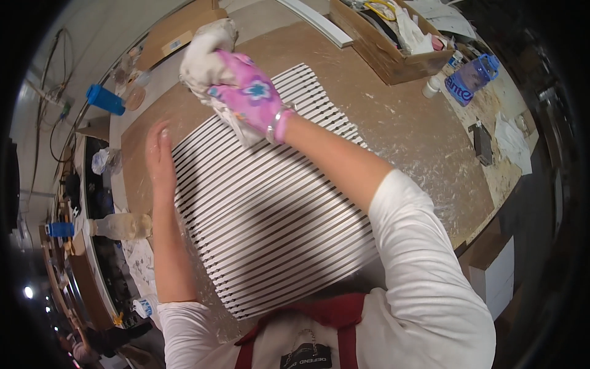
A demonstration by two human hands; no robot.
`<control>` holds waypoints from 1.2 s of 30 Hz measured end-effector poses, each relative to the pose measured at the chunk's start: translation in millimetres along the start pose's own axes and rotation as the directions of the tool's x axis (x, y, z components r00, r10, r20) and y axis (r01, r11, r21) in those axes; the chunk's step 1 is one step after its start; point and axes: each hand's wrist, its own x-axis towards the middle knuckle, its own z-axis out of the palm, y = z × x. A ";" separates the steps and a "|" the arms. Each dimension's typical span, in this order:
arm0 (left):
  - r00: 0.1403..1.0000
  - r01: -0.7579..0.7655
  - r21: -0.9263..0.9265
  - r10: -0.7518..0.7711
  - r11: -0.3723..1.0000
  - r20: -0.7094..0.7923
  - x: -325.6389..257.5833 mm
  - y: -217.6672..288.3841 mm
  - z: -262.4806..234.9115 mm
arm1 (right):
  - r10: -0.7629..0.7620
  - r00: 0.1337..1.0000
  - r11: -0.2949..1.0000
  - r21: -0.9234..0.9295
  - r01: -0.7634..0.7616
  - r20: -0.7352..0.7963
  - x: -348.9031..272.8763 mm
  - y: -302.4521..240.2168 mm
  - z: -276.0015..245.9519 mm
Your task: The person cleans a white slatted panel and individual white strips by wiping them with a cloth.
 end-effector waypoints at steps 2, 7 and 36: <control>0.995 0.103 0.465 -0.081 0.879 -0.066 -19.0 -64.3 7.1 | -0.111 0.932 0.456 -0.816 0.356 0.345 15.3 8.6 23.1; 0.982 0.066 0.646 -0.166 0.760 0.094 -49.1 -95.6 30.7 | -0.098 0.881 0.187 -0.861 0.473 0.463 2.6 91.2 22.4; 0.954 0.152 0.651 -0.282 0.744 0.098 -25.6 -67.9 45.9 | -0.039 0.844 0.311 -0.796 0.519 0.535 -160.5 12.7 -52.0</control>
